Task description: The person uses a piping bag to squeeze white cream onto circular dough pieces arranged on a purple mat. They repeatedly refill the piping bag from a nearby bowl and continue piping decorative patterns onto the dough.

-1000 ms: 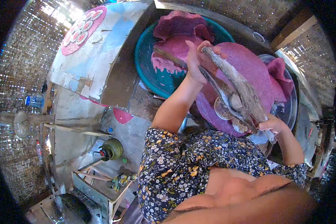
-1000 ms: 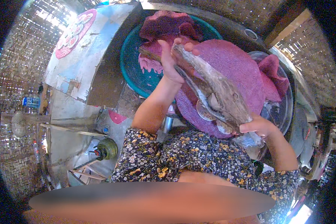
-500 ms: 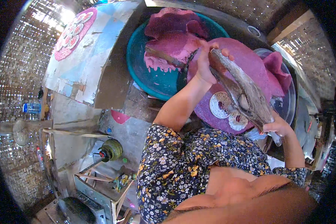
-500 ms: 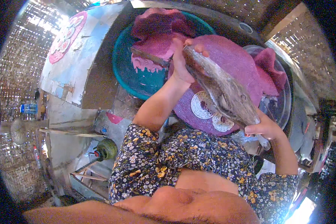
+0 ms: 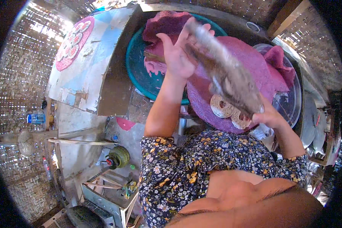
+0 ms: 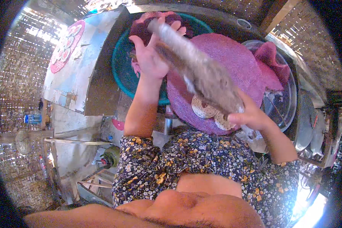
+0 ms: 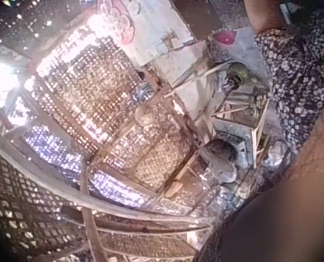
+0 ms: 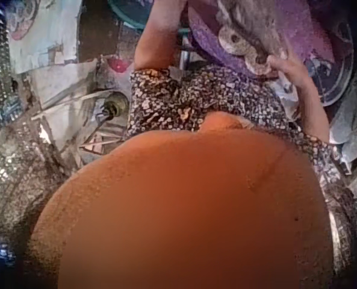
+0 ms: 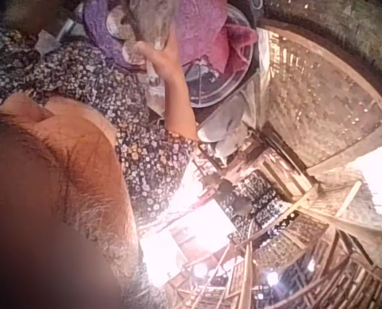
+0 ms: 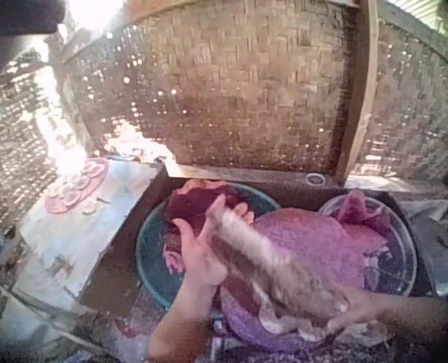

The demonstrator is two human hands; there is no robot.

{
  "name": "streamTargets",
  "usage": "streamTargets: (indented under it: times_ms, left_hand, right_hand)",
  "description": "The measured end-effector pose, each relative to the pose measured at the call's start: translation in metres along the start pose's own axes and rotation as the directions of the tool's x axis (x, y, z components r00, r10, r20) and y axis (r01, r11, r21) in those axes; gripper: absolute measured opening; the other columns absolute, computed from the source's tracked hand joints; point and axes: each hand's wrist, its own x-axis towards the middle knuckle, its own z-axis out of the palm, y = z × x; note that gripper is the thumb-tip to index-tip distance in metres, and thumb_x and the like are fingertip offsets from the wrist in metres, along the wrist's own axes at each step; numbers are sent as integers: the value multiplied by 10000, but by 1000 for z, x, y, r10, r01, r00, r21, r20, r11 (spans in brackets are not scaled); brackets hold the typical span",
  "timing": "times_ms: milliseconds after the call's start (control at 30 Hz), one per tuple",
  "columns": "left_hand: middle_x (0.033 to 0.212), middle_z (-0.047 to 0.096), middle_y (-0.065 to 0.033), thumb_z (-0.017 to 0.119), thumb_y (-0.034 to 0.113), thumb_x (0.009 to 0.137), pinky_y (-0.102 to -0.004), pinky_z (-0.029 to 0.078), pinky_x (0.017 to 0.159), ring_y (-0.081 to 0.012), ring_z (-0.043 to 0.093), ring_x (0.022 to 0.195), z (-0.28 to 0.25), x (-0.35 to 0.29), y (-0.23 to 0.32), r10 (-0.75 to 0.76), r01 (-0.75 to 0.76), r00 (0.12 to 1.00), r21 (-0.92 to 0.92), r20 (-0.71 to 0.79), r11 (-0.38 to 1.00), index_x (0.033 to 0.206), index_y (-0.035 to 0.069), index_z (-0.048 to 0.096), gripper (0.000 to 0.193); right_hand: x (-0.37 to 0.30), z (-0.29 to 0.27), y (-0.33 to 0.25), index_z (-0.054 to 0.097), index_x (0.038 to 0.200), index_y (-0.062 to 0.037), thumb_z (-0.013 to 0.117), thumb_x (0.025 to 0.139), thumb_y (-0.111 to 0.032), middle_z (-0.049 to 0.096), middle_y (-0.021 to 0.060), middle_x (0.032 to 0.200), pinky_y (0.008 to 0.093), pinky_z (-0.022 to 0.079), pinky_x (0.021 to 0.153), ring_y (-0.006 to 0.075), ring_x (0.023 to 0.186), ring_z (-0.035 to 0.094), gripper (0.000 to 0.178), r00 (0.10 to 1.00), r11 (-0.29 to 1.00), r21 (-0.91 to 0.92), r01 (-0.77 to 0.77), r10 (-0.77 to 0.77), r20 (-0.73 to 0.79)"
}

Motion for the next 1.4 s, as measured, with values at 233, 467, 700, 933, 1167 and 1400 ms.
streamTargets:
  times_ms: [233,467,700,933,1167,1400]
  left_hand:
    - [1171,504,-164,706,118,621,-367,347,939,-261,461,1104,-4,-39,-52,165,-45,986,972,6,229,1153,2,469,594]
    - [995,536,-114,385,361,893,-381,464,723,-248,544,840,-25,-115,-15,213,55,821,445,-529,894,1169,35,453,433]
    - [1025,528,-109,523,170,841,-294,490,713,-179,550,827,-50,-159,42,245,-63,868,394,-432,917,1242,-22,351,477]
    - [1033,522,-105,550,177,831,-322,495,794,-206,559,863,-34,-161,39,342,-56,825,538,-449,841,1277,-21,308,545]
    - [827,484,-55,572,134,775,-349,394,903,-164,527,749,-42,-140,44,493,69,841,947,-224,313,1021,34,407,312]
    - [641,474,-8,635,74,685,-435,291,1004,-141,528,700,7,-123,22,607,-27,787,976,-113,216,758,104,506,152]
  right_hand:
    - [26,14,1,178,1342,8,653,638,-596,463,141,1132,342,360,884,211,1029,453,1042,943,922,-223,317,-332,-33]
    - [58,-11,31,632,937,-45,616,739,-216,581,99,780,311,458,643,218,712,581,262,929,680,-718,148,-345,-136]
    - [61,-11,55,628,690,-65,604,721,-292,586,117,739,400,455,670,304,755,570,230,949,587,-806,-80,-203,-243]
    - [62,-9,64,611,686,-56,589,711,-259,576,116,736,406,451,668,305,754,560,206,914,446,-892,68,-386,-123]
    - [78,-12,30,610,687,-58,575,713,-246,566,115,753,410,453,666,307,757,556,193,892,469,-883,27,-410,-191]
    - [134,-5,39,635,714,-73,568,719,-250,579,117,775,420,460,683,308,798,566,190,869,453,-891,27,-452,-203]
